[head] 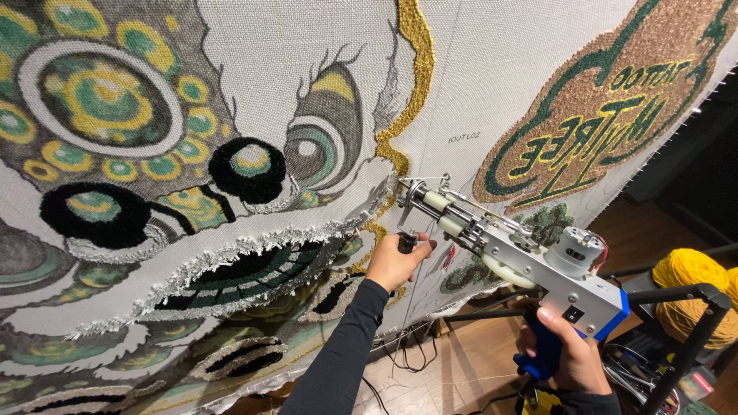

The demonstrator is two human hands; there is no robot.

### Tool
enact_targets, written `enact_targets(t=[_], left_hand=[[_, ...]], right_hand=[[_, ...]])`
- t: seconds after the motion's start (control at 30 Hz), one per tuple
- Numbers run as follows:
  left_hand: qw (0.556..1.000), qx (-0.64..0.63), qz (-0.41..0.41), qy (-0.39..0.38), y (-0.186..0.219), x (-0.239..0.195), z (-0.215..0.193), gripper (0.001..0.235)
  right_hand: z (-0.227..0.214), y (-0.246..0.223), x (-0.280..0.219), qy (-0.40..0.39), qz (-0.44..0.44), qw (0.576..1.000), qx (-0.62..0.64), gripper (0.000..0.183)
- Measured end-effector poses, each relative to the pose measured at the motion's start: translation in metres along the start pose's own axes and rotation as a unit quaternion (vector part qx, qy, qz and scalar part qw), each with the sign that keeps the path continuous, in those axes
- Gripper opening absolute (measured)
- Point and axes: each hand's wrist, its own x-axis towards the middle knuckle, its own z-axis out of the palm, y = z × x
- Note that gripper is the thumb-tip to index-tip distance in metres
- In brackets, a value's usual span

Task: The person uses a handheld tufting gun to apply white yarn to a large canvas featuring a cartoon character design. They guide the tool along the contours of the character's face, filling in specific areas with loops of yarn. The person occasionally pauses to adjust the yarn feed or reposition the tool.

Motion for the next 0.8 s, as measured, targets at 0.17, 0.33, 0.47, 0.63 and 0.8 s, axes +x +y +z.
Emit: enact_targets(t=[0.17,0.33,0.47,0.63,0.8], left_hand=[[1.0,-0.001,0.008,0.007,0.0,0.002,-0.002,0.043],[1.0,-0.013,0.011,0.0,-0.005,0.001,-0.005,0.043],[1.0,-0.019,0.001,-0.001,-0.005,0.004,-0.006,0.042],[0.999,-0.033,0.004,-0.004,-0.017,0.008,-0.004,0.037],[0.999,-0.047,0.011,-0.006,-0.027,0.014,-0.004,0.028]], right_hand=[[0.002,-0.007,0.003,-0.026,-0.02,0.999,-0.025,0.036],[0.006,-0.01,0.001,-0.011,0.025,0.998,-0.06,0.038],[0.005,-0.006,0.005,-0.038,0.005,0.998,-0.041,0.034],[0.008,-0.009,0.003,-0.041,0.014,0.997,-0.057,0.033],[0.01,-0.008,0.004,-0.033,0.022,0.998,-0.052,0.032]])
